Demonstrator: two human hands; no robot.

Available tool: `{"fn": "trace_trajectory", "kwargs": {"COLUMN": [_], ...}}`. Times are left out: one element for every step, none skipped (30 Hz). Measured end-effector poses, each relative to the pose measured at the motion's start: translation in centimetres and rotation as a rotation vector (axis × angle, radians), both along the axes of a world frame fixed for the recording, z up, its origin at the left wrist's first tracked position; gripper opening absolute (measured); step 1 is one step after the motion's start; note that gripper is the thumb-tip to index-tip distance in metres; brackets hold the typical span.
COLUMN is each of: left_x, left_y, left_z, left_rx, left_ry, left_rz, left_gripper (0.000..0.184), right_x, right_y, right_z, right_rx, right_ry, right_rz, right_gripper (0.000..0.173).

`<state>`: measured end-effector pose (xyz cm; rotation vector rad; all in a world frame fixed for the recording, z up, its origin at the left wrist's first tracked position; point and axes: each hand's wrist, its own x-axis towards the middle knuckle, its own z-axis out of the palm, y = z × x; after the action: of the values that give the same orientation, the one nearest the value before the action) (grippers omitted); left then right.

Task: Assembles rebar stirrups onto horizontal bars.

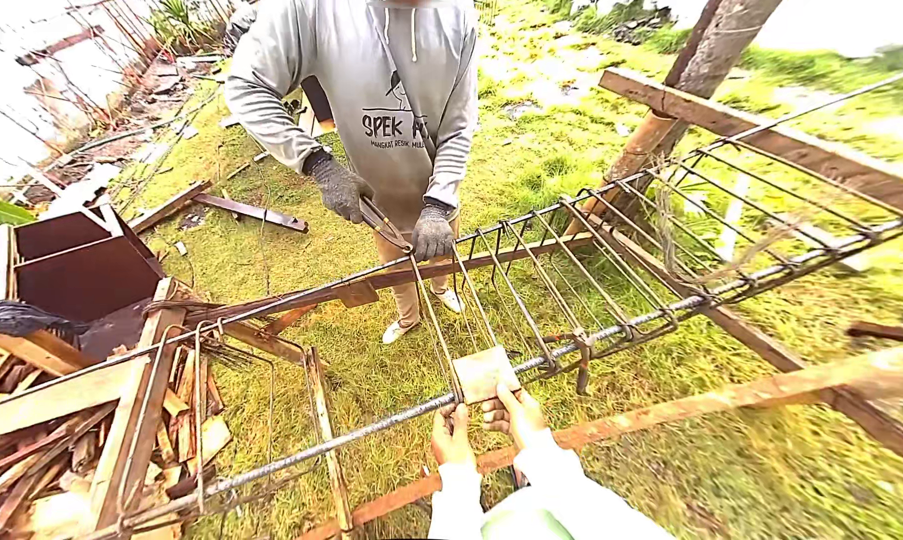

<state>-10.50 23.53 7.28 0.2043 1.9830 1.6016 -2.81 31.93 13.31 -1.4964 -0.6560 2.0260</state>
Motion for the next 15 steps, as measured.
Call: {"fn": "trace_trajectory", "kwargs": {"left_x": [-0.1, -0.1, -0.1, -0.2, -0.4, -0.5, -0.6, -0.7, -0.8, -0.8, -0.9, -0.8, -0.7, -0.6, -0.6], "left_y": [-0.1, -0.1, -0.1, -0.1, -0.2, -0.2, -0.3, -0.3, -0.4, -0.5, -0.6, -0.6, -0.6, -0.6, -0.5], "left_z": [-0.3, -0.6, -0.6, -0.6, -0.3, 0.1, 0.4, 0.6, 0.9, 0.9, 1.0, 1.0, 1.0, 1.0, 1.0], "left_rx": [0.010, 0.019, 0.024, 0.022, 0.012, 0.000, -0.008, -0.019, -0.028, -0.028, -0.027, -0.029, -0.035, -0.036, -0.030], "left_ry": [-0.017, -0.030, -0.037, -0.039, -0.036, -0.034, -0.031, -0.026, -0.021, -0.019, -0.021, -0.025, -0.032, -0.043, -0.056], "left_rz": [0.004, 0.011, 0.017, 0.018, 0.019, 0.023, 0.022, 0.025, 0.025, 0.022, 0.024, 0.028, 0.036, 0.043, 0.054], "left_gripper": [0.017, 0.017, 0.018, 0.018, 0.018, 0.018, 0.018, 0.018, 0.019, 0.019, 0.019, 0.018, 0.018, 0.017, 0.017], "right_x": [-0.1, -0.1, -0.1, -0.2, -0.2, -0.3, -0.3, -0.4, -0.5, -0.5, -0.5, -0.4, -0.2, -0.1, -0.2], "right_y": [0.1, 0.1, 0.1, 0.1, 0.1, 0.1, 0.2, 0.2, 0.1, 0.2, 0.2, 0.2, 0.3, 0.3, 0.4], "right_z": [-0.1, -0.3, -0.5, -0.6, -0.6, -0.4, -0.3, -0.2, -0.1, -0.1, -0.2, -0.4, -0.5, -0.7, -0.7], "right_rx": [-0.015, -0.028, -0.037, -0.046, -0.052, -0.055, -0.056, -0.057, -0.056, -0.056, -0.057, -0.056, -0.055, -0.056, -0.057], "right_ry": [-0.001, 0.001, 0.007, 0.016, 0.027, 0.038, 0.047, 0.050, 0.052, 0.055, 0.056, 0.059, 0.061, 0.062, 0.063], "right_rz": [0.000, -0.002, -0.006, -0.009, -0.006, 0.002, 0.013, 0.015, 0.016, 0.023, 0.035, 0.047, 0.058, 0.065, 0.073], "right_gripper": [0.028, 0.028, 0.028, 0.028, 0.028, 0.028, 0.028, 0.028, 0.028, 0.028, 0.028, 0.028, 0.028, 0.028, 0.028]}}
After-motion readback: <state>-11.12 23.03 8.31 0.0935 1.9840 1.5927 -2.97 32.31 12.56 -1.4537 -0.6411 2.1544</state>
